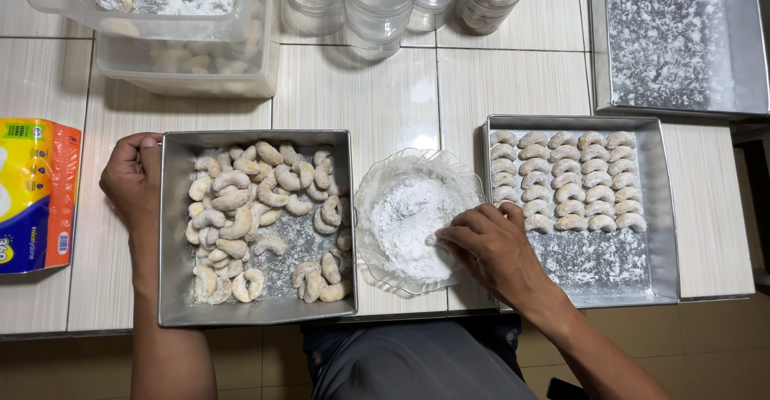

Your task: Coating crescent-shaped cookies with powdered sugar and arranging them in a tray

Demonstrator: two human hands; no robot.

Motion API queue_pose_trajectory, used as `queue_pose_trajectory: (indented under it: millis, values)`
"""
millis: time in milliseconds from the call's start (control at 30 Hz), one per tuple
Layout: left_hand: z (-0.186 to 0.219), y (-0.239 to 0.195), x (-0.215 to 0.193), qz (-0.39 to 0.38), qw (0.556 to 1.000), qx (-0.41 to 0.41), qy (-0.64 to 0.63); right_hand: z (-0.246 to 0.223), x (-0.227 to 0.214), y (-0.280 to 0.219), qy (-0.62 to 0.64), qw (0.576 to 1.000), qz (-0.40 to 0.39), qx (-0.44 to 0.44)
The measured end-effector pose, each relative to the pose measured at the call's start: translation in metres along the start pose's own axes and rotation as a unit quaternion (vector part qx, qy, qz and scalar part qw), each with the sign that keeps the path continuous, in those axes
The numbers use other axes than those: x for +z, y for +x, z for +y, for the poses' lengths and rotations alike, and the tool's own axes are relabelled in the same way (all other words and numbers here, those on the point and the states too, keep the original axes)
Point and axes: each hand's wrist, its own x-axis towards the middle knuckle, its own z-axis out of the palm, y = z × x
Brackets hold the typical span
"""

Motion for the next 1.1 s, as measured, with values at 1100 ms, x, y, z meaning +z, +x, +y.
queue_pose_trajectory:
  millis: [1100]
  values:
    - [0.005, 0.000, 0.000, -0.002, 1.000, -0.005, -0.007, -0.009, -0.021, 0.017, 0.095, 0.989, -0.107, 0.024]
